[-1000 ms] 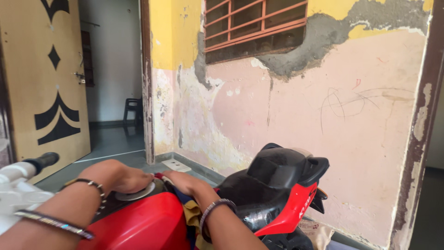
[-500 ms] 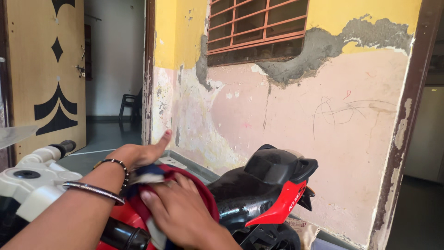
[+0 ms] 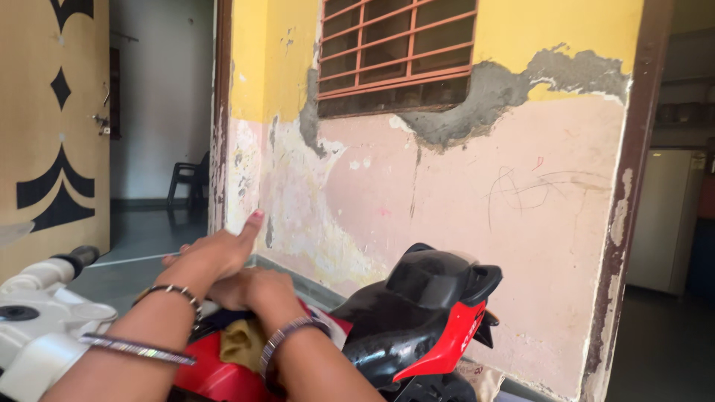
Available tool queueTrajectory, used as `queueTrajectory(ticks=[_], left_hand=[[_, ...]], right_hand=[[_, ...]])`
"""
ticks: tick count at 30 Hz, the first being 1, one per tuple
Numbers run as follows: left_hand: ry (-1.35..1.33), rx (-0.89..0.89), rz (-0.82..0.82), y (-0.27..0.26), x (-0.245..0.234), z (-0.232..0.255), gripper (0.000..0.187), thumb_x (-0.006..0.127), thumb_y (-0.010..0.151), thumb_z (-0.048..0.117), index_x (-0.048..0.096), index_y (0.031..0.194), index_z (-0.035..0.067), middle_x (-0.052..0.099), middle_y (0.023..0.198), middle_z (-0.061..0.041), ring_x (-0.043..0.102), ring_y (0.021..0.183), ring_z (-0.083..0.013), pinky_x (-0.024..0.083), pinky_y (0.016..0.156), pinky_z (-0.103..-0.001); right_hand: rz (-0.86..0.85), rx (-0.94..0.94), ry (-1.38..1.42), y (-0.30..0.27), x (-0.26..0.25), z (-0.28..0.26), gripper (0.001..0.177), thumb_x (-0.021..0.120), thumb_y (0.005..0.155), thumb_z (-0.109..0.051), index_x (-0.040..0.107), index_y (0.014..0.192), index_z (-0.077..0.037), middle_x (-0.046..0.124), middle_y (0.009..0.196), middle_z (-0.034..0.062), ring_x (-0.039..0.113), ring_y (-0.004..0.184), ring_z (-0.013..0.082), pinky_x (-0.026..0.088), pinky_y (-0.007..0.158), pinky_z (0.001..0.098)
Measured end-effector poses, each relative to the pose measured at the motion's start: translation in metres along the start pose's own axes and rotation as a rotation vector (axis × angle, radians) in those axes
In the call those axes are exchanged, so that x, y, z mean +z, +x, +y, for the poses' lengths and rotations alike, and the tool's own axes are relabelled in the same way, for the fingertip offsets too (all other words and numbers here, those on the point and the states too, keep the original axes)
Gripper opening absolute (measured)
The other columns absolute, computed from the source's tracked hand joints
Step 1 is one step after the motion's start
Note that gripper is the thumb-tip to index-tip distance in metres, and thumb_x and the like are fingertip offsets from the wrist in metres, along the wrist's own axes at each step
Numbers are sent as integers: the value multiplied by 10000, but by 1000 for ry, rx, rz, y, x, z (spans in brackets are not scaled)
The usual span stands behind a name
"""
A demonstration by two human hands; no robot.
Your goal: The person wipes the red motorcycle with a multi-colored cloth, focusing on the fuel tank, seat, and side panels. The person repeatedly folds and repositions the cloth while cleaning different sections of the bike.
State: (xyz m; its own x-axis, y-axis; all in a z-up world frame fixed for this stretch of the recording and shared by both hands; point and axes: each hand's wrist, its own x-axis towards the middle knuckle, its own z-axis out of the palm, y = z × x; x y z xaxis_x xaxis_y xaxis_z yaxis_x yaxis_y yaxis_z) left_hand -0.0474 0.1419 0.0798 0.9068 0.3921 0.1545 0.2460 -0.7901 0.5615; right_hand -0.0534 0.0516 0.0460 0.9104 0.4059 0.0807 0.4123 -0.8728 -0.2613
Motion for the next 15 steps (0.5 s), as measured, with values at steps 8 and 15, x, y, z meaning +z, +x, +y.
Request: queueTrajectory(ticks=[8,15], left_hand=[[55,63,2,-8,-5,1,1042,129,904,858,528,1516,115,390,1624,-211,234,1543,-506,81,1225,-713],[104,56,-14,-17,-7,-2,1047,156,901,869,547,1497,102,429,1604,-200,288,1535,-474,59,1231,-720]], right_hand=[[501,-777,54,-123,31,39,470,499,971,-459,697,1316,-209,630,1501,45,509,1438,307,288,1184,538],[339,-573,-8,-124,24,32,574,461,914,-537,640,1372,-243,547,1539,21,455,1449,293,267,1119,643]])
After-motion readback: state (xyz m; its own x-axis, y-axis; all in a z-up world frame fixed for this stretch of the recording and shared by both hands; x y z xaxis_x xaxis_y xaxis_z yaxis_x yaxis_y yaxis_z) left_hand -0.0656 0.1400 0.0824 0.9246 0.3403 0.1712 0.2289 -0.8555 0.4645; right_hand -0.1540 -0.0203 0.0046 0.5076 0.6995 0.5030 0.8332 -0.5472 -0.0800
